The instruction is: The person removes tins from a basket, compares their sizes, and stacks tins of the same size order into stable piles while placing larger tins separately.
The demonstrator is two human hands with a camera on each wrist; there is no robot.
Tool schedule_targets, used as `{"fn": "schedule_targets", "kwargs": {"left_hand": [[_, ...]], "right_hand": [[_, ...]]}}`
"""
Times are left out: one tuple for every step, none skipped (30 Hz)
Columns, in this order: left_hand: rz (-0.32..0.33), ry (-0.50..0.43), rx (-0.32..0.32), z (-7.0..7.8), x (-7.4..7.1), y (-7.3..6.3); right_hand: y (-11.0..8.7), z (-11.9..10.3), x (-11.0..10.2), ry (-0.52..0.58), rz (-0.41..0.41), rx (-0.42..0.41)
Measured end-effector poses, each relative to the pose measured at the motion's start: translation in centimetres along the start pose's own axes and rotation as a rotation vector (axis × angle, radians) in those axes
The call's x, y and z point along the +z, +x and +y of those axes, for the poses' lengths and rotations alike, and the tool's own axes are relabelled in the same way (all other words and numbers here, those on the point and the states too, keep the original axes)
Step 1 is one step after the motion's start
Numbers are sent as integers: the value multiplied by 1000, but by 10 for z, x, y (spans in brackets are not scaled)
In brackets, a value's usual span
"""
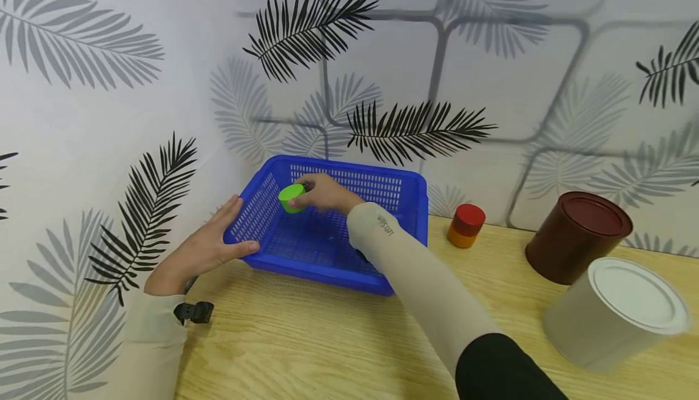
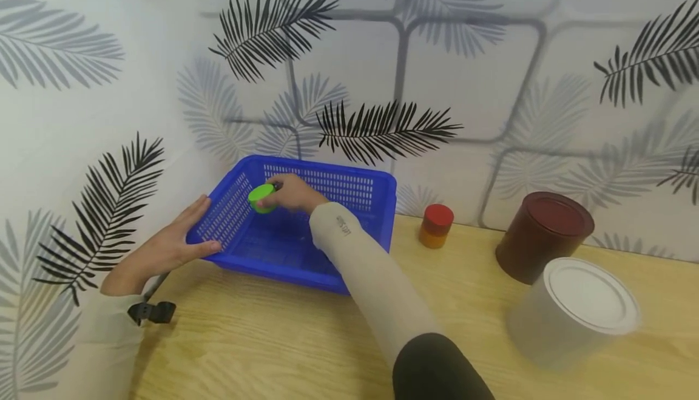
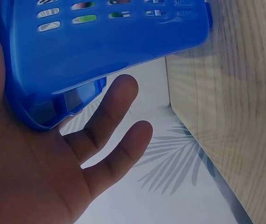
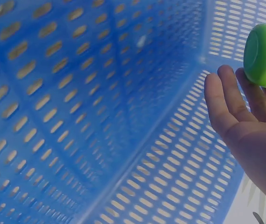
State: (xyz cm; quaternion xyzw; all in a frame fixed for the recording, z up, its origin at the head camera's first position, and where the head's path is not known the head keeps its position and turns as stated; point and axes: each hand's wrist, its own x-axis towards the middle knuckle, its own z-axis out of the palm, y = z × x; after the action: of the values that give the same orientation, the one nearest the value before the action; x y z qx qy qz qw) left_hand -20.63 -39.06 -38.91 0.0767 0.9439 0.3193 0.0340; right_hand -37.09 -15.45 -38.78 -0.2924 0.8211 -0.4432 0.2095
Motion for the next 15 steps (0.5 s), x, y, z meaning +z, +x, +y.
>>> {"fn": "schedule_targets", "kwargs": {"left_hand": [[-3, -2, 2, 0, 0, 1], [-4, -3, 6, 0, -1, 1], [-6, -2, 7, 0, -1, 2], [-7, 0, 9, -1, -1, 2], [-7, 1, 10, -1, -1, 3], [-8, 2, 11, -1, -1, 3], [-7, 4, 13, -2, -2, 3], [-7, 4, 15, -2, -2, 3], [-8, 6, 15, -2, -2, 3], [-8, 7, 15, -3, -2, 3], [-10, 6, 16, -3, -2, 4], [-10, 6, 17, -3, -3, 4], [-12, 6, 18, -3, -4, 4], [-14, 7, 20, -2, -4, 4], [-15, 8, 20, -2, -5, 4]], "right_hand": [[-2, -2, -2, 6, 5, 0], [-4, -4, -3, 13, 8, 0], [-6, -6, -5, 20, 11, 0], [-8, -8, -6, 28, 10, 0], [-10, -10, -7, 34, 10, -1], [-13, -13, -8, 44, 10, -1], [-15, -14, -9, 59, 9, 1], [-17, -17, -10, 75, 10, 2], [-20, -19, -11, 91, 10, 5], [-22, -21, -13, 111, 12, 7], [-24, -23, -14, 124, 15, 5], [-27, -26, -16, 138, 19, 0], [-29, -28, -19, 151, 24, -6], [-32, -31, -21, 165, 30, -14], [-35, -33, -24, 179, 35, -24]]}}
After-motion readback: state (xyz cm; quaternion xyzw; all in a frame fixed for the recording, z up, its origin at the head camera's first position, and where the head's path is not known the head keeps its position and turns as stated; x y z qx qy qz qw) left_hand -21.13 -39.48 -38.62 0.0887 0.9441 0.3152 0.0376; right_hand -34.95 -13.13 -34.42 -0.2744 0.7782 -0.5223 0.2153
